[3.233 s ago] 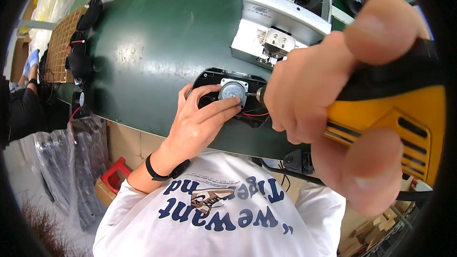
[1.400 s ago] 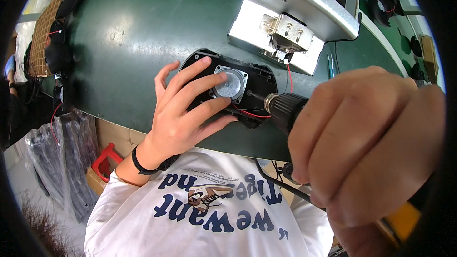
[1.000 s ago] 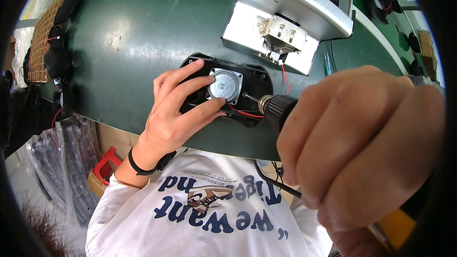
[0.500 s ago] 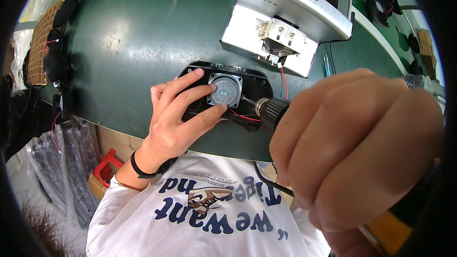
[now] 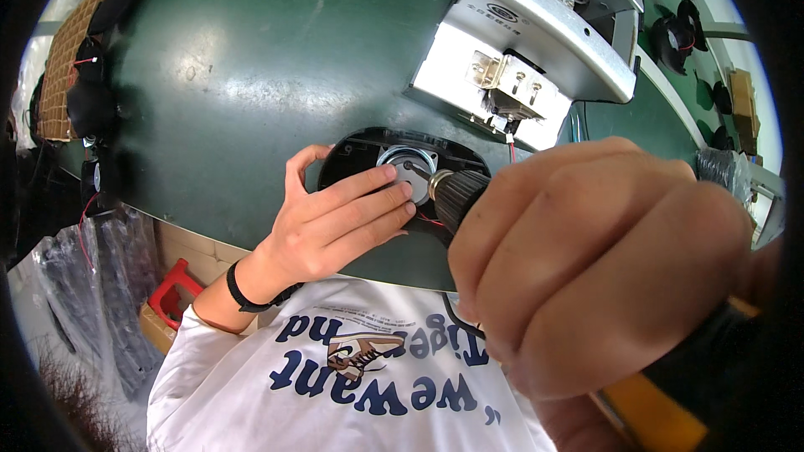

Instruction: Assembling electronic components using a power screwdriver on a workbench.

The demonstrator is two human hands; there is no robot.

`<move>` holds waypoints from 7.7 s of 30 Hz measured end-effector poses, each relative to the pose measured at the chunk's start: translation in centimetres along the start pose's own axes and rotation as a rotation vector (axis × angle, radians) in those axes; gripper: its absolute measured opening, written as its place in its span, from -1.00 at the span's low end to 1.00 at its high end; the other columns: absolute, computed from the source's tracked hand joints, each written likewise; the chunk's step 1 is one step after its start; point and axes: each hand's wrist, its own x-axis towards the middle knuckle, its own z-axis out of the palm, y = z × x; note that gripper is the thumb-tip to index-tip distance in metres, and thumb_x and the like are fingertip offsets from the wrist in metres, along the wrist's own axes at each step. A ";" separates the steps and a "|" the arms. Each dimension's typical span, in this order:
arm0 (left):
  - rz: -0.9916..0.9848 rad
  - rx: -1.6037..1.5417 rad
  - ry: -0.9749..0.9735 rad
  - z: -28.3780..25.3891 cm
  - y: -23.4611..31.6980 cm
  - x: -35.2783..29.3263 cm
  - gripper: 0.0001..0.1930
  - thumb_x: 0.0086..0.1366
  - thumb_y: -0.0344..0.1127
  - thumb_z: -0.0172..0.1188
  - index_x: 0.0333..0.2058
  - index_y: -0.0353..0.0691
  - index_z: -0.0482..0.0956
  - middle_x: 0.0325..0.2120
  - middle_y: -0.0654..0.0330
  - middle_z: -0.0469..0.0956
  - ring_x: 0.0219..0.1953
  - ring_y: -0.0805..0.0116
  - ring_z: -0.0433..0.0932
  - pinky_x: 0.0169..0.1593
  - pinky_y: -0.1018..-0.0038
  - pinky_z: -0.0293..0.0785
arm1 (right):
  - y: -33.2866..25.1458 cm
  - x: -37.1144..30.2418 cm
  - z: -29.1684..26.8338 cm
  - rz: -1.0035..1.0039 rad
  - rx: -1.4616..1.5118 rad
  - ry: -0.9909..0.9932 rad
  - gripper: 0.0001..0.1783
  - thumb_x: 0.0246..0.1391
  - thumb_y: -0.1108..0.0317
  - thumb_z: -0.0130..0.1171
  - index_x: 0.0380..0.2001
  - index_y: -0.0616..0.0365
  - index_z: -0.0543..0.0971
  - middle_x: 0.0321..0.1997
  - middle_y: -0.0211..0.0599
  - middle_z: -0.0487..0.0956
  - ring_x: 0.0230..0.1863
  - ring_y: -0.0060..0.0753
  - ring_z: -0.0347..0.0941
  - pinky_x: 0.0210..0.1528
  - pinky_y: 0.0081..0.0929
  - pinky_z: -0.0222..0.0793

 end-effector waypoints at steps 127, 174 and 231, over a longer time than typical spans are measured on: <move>-0.099 -0.002 0.019 1.2 2.2 0.2 -0.78 0.15 -0.34 0.29 -0.20 -0.09 0.74 -0.07 0.33 0.67 0.08 0.39 0.60 0.11 -0.12 0.32 | 6.0 1.0 2.9 -0.485 -0.036 0.202 -0.43 0.12 0.09 0.42 0.06 -0.07 0.33 -0.56 -0.44 0.55 -0.67 -0.52 0.48 -0.64 -0.58 0.46; -0.098 0.009 -0.017 0.8 2.7 0.6 -0.76 0.13 -0.32 0.24 -0.23 -0.22 0.70 -0.06 0.21 0.58 0.15 0.33 0.50 0.11 -0.25 0.35 | 7.0 2.5 4.5 -0.555 -0.098 0.163 -0.44 0.26 -0.02 0.30 0.08 -0.05 0.25 -0.58 -0.44 0.46 -0.70 -0.50 0.41 -0.66 -0.52 0.37; -0.129 0.051 -0.076 0.9 3.7 1.0 -0.72 0.20 -0.32 0.19 -0.13 -0.22 0.69 -0.03 0.19 0.63 0.17 0.32 0.52 0.17 -0.23 0.29 | 5.9 2.7 5.8 -0.335 -0.019 0.291 -0.58 0.32 0.16 0.23 -0.06 0.10 0.23 -0.54 -0.31 0.44 -0.60 -0.42 0.32 -0.52 -0.37 0.30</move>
